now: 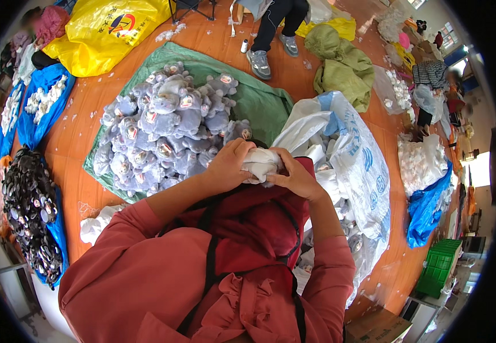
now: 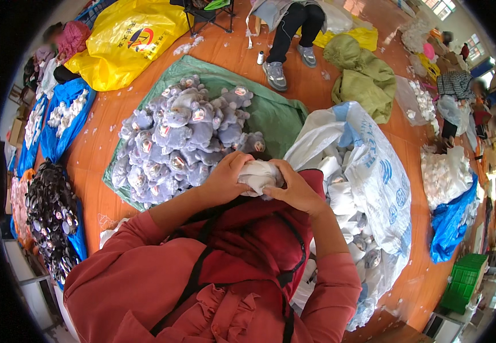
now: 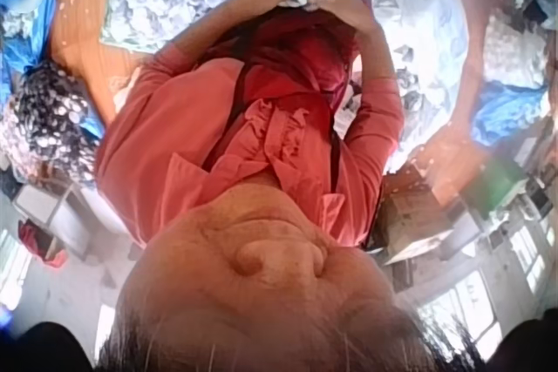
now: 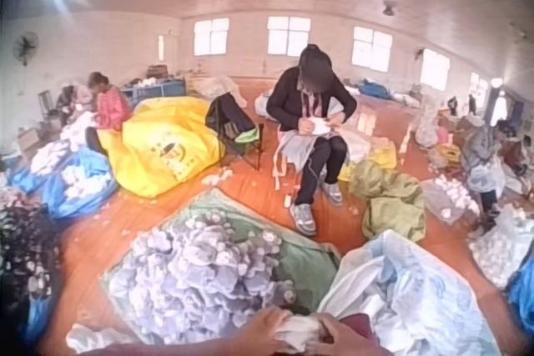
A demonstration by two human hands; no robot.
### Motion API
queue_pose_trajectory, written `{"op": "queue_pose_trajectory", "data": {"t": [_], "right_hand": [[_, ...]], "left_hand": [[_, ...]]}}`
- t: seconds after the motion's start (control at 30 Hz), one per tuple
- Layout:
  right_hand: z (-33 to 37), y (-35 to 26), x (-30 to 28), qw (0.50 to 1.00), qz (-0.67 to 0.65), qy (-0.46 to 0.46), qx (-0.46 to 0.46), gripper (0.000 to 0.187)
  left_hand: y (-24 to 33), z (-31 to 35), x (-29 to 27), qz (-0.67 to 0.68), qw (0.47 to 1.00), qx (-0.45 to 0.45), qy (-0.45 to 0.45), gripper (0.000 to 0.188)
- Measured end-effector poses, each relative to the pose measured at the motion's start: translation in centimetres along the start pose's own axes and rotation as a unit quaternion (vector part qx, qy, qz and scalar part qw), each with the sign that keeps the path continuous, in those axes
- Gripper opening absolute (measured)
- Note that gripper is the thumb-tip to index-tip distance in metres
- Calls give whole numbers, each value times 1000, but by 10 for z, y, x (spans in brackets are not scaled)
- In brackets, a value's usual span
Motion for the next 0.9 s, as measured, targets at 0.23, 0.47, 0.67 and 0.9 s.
{"op": "queue_pose_trajectory", "data": {"t": [0.23,0.47,0.67,0.9], "right_hand": [[-14,-4,6,996,68,60,-2,67],[-26,-5,-10,977,167,130,20,63],[-32,0,-18,969,178,165,44,52],[-42,0,-21,956,176,234,14,40]], "left_hand": [[-12,-13,2,67,996,-24,-48,66],[-17,-35,4,197,962,-56,-183,77],[5,-34,-13,131,979,29,-156,82],[3,-24,-4,-16,1000,21,-9,77]]}}
Point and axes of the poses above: each hand's wrist, its own z-axis away from the middle knuckle, its own x-axis out of the palm, y = z × x, the point moved 8 cm from there along -z, towards the middle knuckle, and after that the axes turned 4 degrees about x, right-handed, at the moved point
